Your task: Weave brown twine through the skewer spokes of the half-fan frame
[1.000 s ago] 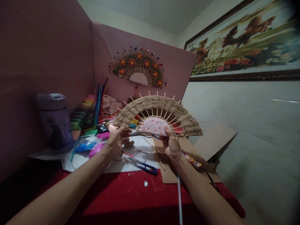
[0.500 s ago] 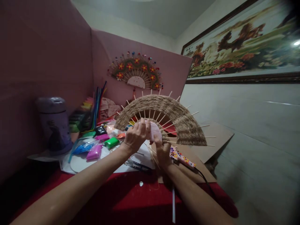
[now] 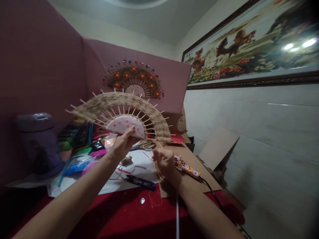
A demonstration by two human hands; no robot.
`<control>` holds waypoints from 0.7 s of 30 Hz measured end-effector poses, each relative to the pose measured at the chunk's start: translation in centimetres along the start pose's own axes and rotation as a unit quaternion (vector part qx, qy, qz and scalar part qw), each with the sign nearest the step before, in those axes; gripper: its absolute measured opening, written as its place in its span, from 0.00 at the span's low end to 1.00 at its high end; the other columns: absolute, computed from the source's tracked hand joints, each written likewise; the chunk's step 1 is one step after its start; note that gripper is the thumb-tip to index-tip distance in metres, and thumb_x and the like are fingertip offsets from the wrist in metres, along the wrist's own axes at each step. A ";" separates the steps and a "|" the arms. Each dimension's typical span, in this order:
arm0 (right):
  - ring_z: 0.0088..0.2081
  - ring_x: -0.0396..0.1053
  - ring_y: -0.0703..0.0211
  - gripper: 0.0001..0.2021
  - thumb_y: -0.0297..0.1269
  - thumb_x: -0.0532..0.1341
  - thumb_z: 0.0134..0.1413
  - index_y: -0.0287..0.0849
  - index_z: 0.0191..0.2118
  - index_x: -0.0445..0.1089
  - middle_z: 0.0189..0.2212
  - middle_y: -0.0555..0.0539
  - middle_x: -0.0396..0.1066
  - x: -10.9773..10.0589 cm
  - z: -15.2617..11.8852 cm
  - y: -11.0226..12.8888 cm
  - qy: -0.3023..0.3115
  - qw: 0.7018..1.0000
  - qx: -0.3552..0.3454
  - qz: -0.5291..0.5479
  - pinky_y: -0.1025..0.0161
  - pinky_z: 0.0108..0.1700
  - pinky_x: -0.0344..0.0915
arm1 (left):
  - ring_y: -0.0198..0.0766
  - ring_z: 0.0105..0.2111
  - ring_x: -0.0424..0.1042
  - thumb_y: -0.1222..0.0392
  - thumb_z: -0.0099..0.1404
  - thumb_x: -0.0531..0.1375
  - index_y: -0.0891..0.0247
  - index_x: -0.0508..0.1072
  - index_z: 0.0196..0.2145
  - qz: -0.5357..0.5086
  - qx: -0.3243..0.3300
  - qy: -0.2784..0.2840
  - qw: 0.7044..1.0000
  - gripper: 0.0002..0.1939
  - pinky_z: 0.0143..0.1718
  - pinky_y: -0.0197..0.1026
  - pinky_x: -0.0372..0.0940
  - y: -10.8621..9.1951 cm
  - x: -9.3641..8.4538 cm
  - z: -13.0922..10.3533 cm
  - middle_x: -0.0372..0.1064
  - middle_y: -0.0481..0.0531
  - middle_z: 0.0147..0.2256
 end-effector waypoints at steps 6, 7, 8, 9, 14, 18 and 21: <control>0.25 0.63 0.65 0.06 0.41 0.66 0.42 0.45 0.23 0.74 0.20 0.52 0.69 2.4 -0.1 -0.9 0.077 0.996 0.040 0.029 0.68 0.30 0.60 | 0.34 0.31 0.73 0.68 0.59 0.60 0.65 0.71 0.36 -0.109 -0.070 0.048 0.990 0.06 0.43 0.43 0.69 2.2 0.0 -1.0 0.74 0.49 0.29; 0.26 0.64 0.65 0.06 0.40 0.66 0.43 0.45 0.28 0.74 0.23 0.51 0.71 2.2 0.1 -1.2 0.056 0.996 0.050 0.044 0.68 0.30 0.60 | 0.34 0.32 0.73 0.68 0.59 0.59 0.65 0.71 0.36 -0.117 -0.076 0.053 0.989 0.06 0.43 0.43 0.69 2.4 0.1 -1.2 0.74 0.49 0.29; 0.26 0.64 0.66 0.08 0.41 0.65 0.44 0.45 0.32 0.74 0.26 0.51 0.71 2.0 0.3 -1.5 0.034 0.995 0.062 0.068 0.68 0.29 0.61 | 0.34 0.33 0.73 0.68 0.60 0.59 0.65 0.71 0.37 -0.124 -0.082 0.055 0.987 0.06 0.44 0.42 0.69 2.6 0.1 -1.3 0.74 0.50 0.30; 0.26 0.64 0.66 0.10 0.41 0.64 0.46 0.46 0.36 0.73 0.28 0.51 0.71 1.8 0.5 -1.7 0.015 0.992 0.073 0.099 0.69 0.27 0.61 | 0.35 0.33 0.73 0.68 0.60 0.58 0.65 0.71 0.38 -0.131 -0.086 0.057 0.986 0.07 0.44 0.42 0.69 2.7 0.1 -1.5 0.74 0.51 0.31; 0.23 0.62 0.67 0.13 0.41 0.63 0.45 0.43 0.39 0.70 0.26 0.51 0.69 1.5 1.2 -2.0 -0.013 0.969 0.090 0.230 0.70 0.17 0.58 | 0.37 0.36 0.74 0.68 0.63 0.55 0.65 0.70 0.41 -0.139 -0.103 0.049 0.984 0.09 0.44 0.45 0.69 3.0 -0.2 -2.7 0.75 0.53 0.33; 0.21 0.61 0.68 0.10 0.40 0.63 0.45 0.40 0.34 0.71 0.25 0.51 0.68 0.9 1.3 -2.2 -0.046 0.955 0.106 0.274 0.70 0.17 0.58 | 0.39 0.37 0.74 0.68 0.65 0.52 0.65 0.70 0.42 -0.141 -0.126 0.036 0.981 0.10 0.45 0.49 0.68 3.6 -0.4 -3.2 0.75 0.55 0.34; 0.20 0.61 0.68 0.10 0.41 0.62 0.46 0.40 0.32 0.70 0.23 0.51 0.68 0.8 1.3 -2.4 -0.059 0.951 0.116 0.279 0.70 0.17 0.58 | 0.39 0.37 0.74 0.68 0.65 0.52 0.65 0.70 0.42 -0.145 -0.128 0.034 0.981 0.10 0.46 0.49 0.68 3.7 -0.5 -3.3 0.75 0.56 0.34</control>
Point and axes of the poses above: each hand's wrist, its own z-axis towards the middle knuckle, its own x-axis out of the palm, y = z × x, the point moved 8 cm from there along z, towards the middle knuckle
